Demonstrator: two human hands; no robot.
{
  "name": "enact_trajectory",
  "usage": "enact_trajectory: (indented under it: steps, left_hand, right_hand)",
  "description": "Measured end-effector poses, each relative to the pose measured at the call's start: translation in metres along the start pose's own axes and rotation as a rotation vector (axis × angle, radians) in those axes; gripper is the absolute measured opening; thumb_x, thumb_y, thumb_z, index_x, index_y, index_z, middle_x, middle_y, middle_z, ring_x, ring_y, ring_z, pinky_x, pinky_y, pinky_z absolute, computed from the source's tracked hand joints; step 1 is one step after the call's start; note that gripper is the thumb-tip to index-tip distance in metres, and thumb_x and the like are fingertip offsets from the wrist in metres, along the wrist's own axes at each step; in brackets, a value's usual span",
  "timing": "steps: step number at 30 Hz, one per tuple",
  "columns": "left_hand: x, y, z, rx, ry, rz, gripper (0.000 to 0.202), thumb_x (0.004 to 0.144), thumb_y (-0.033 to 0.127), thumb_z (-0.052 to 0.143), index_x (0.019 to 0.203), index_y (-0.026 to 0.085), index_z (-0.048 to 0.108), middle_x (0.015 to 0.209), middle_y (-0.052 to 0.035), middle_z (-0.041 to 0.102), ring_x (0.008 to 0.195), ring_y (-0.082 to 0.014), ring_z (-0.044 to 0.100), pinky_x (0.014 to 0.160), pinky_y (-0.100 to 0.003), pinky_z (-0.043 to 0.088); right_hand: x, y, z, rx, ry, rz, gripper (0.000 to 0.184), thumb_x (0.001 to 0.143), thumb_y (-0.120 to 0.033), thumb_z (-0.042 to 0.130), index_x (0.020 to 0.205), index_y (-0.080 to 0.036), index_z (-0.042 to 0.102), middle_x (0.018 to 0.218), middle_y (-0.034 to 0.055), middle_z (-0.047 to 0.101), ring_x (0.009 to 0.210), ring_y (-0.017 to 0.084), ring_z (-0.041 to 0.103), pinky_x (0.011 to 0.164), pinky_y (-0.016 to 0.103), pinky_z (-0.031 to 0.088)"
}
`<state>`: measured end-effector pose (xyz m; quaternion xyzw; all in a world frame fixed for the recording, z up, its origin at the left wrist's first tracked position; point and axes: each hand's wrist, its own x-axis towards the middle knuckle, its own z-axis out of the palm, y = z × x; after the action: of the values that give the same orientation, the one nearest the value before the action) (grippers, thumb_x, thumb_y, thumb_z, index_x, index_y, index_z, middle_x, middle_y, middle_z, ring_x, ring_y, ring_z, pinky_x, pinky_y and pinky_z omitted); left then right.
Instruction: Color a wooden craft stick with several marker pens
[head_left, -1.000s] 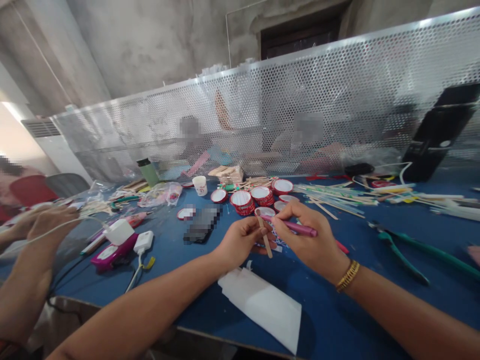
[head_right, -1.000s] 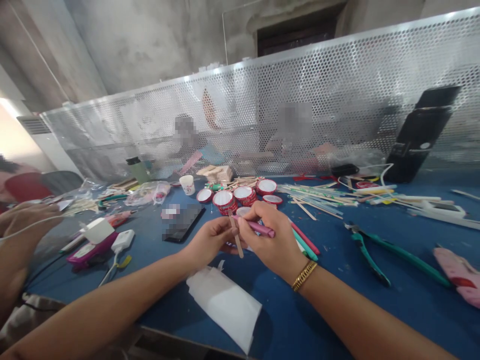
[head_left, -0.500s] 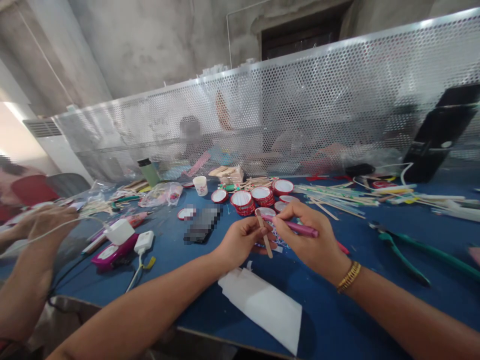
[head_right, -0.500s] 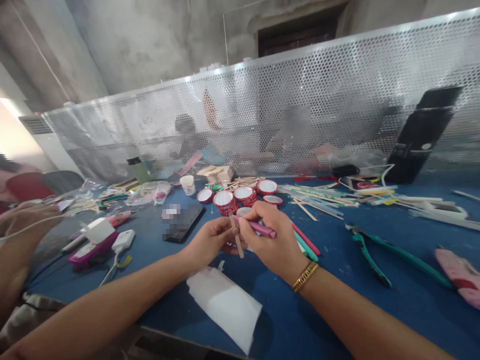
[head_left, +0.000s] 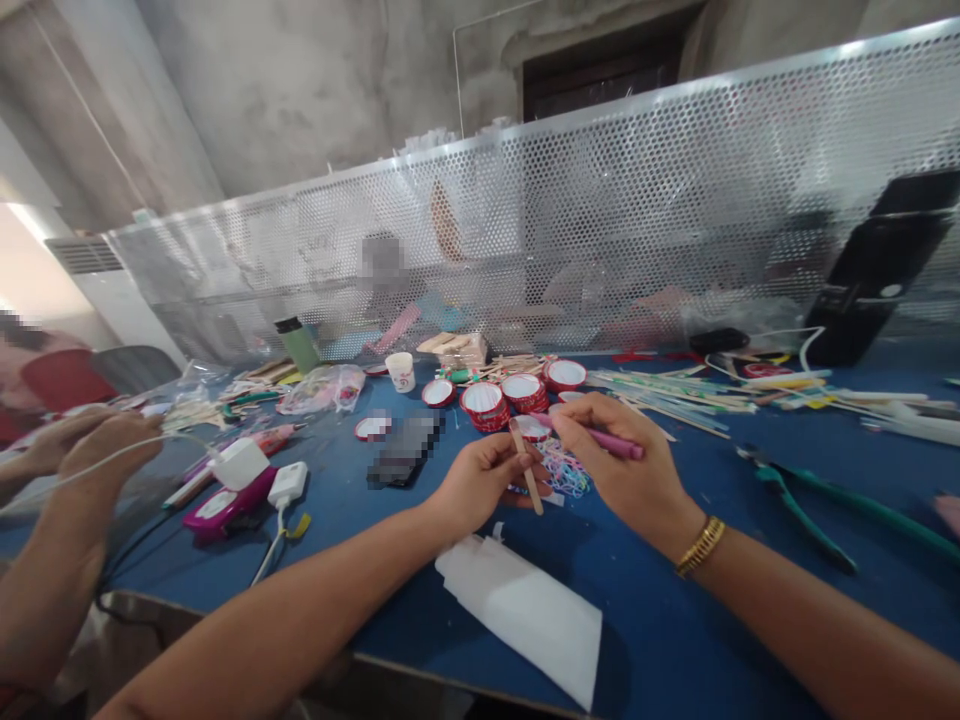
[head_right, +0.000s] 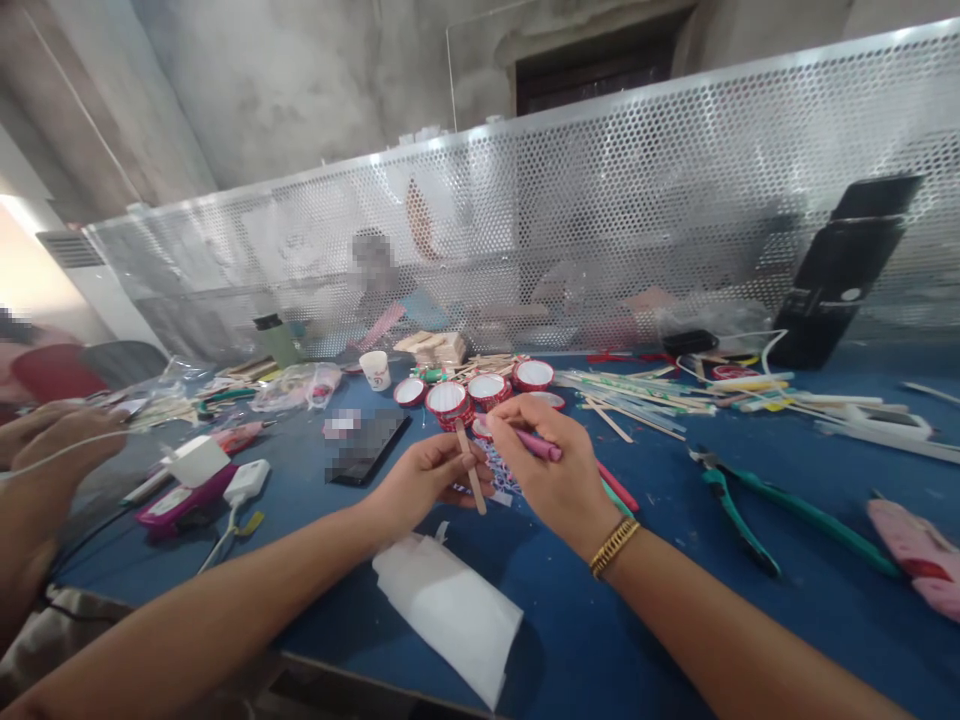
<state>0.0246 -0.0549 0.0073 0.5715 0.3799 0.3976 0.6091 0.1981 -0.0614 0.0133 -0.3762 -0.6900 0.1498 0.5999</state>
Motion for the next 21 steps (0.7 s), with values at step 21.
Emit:
enact_trajectory:
  steps: [21]
  left_hand:
    - [0.009,-0.010,-0.010,0.302,-0.062,0.022,0.046,0.074,0.061,0.067,0.078,0.015,0.061,0.060,0.0017,0.054,0.052,-0.0090,0.050,0.043,-0.018,0.039]
  right_hand:
    - [-0.001,0.001,0.001,0.082,-0.015,0.045,0.019,0.089,-0.026,0.055,0.071,-0.021,0.058,0.068,-0.0024,0.058,0.066,0.013,0.054,0.063,0.027,0.043]
